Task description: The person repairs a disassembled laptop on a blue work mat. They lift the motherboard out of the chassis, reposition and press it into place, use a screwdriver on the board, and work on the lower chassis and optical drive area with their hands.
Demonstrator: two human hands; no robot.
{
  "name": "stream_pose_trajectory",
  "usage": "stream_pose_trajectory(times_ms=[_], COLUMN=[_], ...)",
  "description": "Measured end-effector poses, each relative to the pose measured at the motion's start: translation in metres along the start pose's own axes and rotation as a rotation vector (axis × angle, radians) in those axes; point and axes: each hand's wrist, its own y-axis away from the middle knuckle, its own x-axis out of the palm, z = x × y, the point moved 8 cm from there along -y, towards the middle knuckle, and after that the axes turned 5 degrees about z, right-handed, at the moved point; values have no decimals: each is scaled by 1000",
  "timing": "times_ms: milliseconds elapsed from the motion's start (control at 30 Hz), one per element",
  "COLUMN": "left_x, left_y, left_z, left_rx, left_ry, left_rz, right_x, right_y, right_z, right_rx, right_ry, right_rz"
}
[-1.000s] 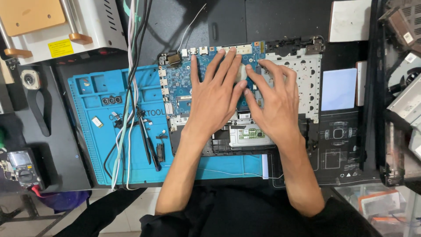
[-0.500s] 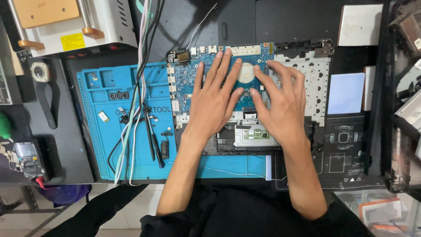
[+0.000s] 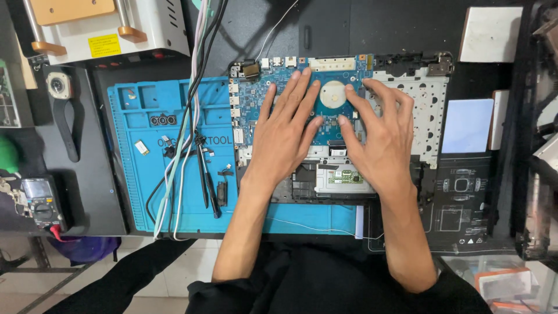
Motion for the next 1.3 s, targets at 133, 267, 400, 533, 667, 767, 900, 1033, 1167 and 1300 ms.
stream_pose_trajectory(times_ms=[133, 267, 400, 533, 667, 767, 900, 1033, 1167, 1300], left_x=[-6, -18, -26, -21, -20, -23, -14, -1, 4, 9], left_y=[14, 32, 47, 51, 53, 52, 53, 54, 52, 49], left_z=[6, 19, 34, 42, 42, 28, -15, -36, -40, -40], left_rx=[-34, -143, -251, -281, -276, -235, -51, 47, 60, 27], left_ry=[-17, -77, -123, -81, -50, -64, -12, 62, 80, 104], left_rz=[-4, -39, -79, -89, -82, -65, 7, 36, 36, 45], right_x=[0, 1, 3, 4, 4, 4, 1, -6, -8, -9], right_y=[1, -1, 0, 0, 1, 1, -1, -5, -8, -7], right_z=[0, -2, -5, -6, -5, -5, -5, -10, -20, -24], right_rx=[10, 11, -1, -6, -10, -5, 15, 9, 8, -54], right_ry=[13, 7, 8, 9, 11, 16, -4, -28, -115, -158], right_rz=[9, 13, 20, 18, 12, 7, 3, 26, 119, 175])
